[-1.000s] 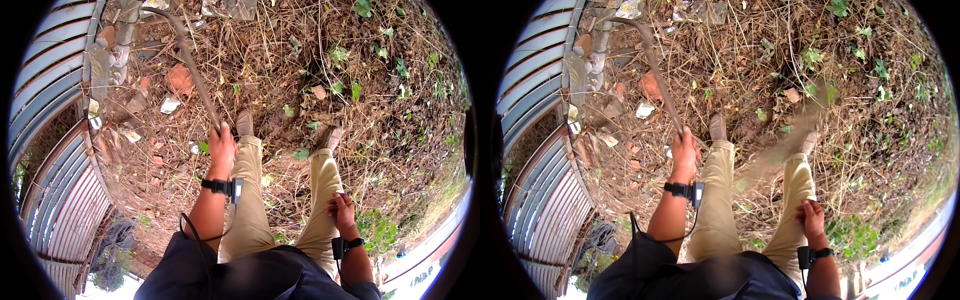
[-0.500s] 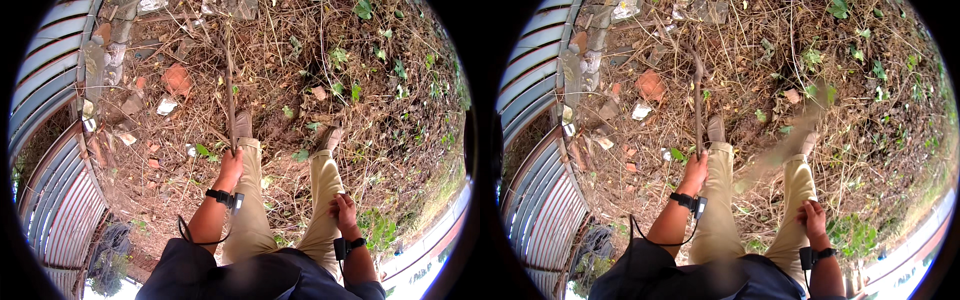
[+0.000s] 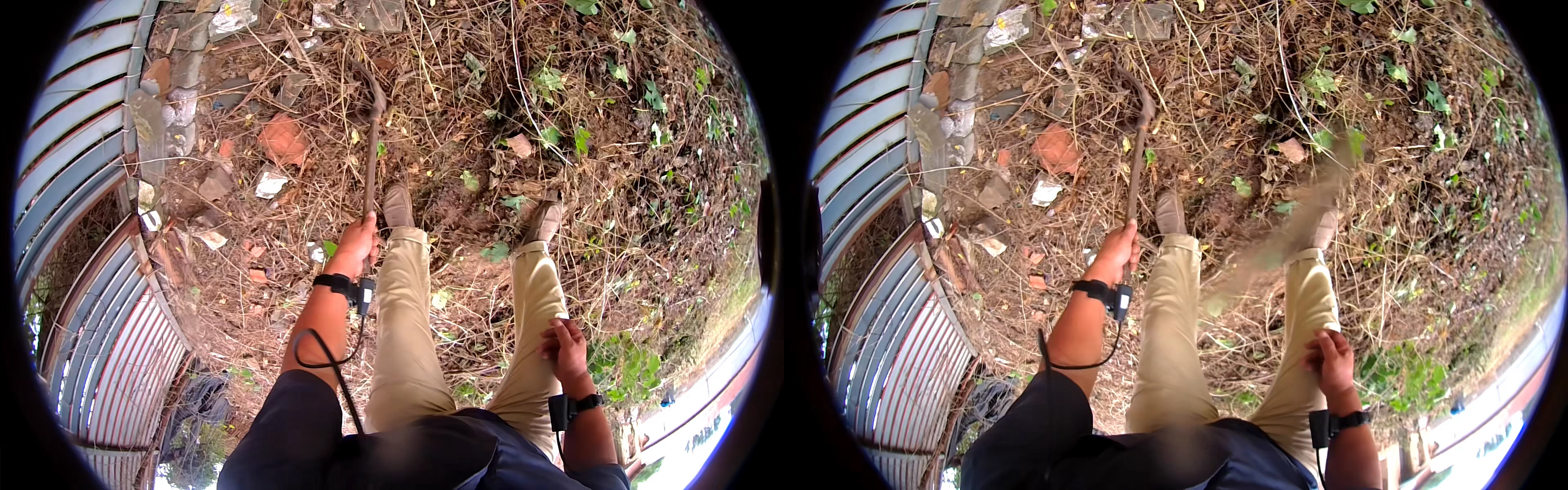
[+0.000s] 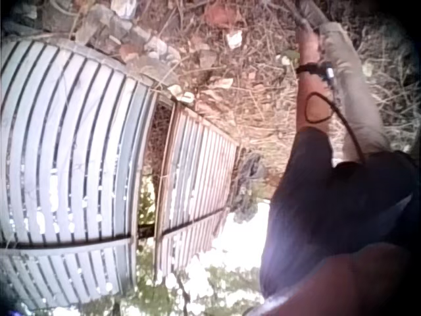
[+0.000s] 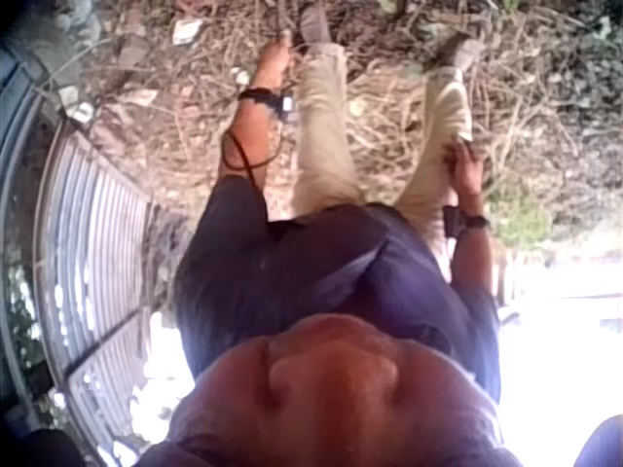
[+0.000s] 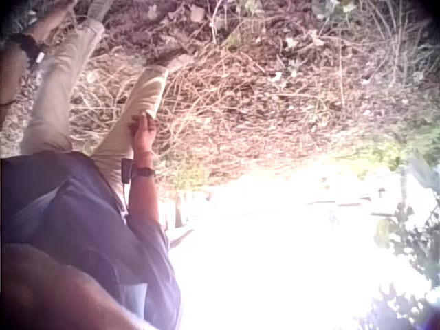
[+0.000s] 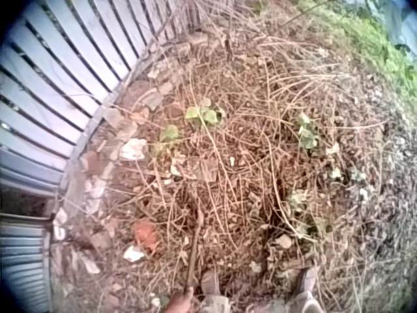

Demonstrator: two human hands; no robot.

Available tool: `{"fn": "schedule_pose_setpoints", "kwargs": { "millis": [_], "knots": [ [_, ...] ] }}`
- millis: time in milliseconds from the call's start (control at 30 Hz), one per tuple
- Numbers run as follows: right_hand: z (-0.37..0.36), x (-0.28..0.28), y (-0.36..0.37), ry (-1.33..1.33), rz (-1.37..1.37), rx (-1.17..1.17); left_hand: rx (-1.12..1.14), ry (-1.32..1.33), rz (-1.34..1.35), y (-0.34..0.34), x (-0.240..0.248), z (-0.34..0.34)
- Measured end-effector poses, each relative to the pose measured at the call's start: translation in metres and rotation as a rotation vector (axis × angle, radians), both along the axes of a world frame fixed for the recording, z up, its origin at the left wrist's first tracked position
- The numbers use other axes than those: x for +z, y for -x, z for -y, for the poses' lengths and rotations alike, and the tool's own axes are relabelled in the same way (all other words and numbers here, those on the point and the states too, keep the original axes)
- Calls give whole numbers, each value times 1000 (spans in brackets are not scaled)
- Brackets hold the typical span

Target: The person clears dry vines and brush from a metal fence by hand and using a sickle.

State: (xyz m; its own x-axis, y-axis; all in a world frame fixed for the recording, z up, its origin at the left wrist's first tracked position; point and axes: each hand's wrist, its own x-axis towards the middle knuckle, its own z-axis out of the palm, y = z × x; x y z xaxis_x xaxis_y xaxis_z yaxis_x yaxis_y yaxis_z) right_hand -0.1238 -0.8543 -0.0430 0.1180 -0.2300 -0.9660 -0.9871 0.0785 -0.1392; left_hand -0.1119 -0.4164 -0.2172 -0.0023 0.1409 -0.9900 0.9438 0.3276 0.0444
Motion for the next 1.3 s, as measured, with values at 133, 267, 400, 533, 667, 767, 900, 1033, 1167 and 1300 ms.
{"fn": "schedule_pose_setpoints", "kwargs": {
  "millis": [133,267,400,533,667,767,900,1033,1167,1300],
  "knots": [
    [-5,-1,-2,22,-19,19,-210,-122,88,7,19,-11],
    [-11,-3,-2,40,-29,40,7,-3,270,-6,7,-10],
    [-15,-5,1,64,-16,64,-240,-43,97,1,-15,-23],
    [-18,-6,6,58,-15,84,-533,-213,-108,112,34,-32],
    [-19,-9,6,45,-11,71,41,-246,-279,217,94,-36],
    [-18,-12,5,58,-1,76,193,-301,-265,236,126,-36],
    [-20,-13,7,50,-8,84,-152,-281,-85,176,107,-31],
    [-24,-12,11,76,-17,105,-380,-275,202,84,30,-23],
    [-29,-11,12,95,-40,125,-187,-14,127,36,-7,-6],
    [-36,-11,9,118,-50,144,-179,-105,110,43,15,-14]
  ]
}}
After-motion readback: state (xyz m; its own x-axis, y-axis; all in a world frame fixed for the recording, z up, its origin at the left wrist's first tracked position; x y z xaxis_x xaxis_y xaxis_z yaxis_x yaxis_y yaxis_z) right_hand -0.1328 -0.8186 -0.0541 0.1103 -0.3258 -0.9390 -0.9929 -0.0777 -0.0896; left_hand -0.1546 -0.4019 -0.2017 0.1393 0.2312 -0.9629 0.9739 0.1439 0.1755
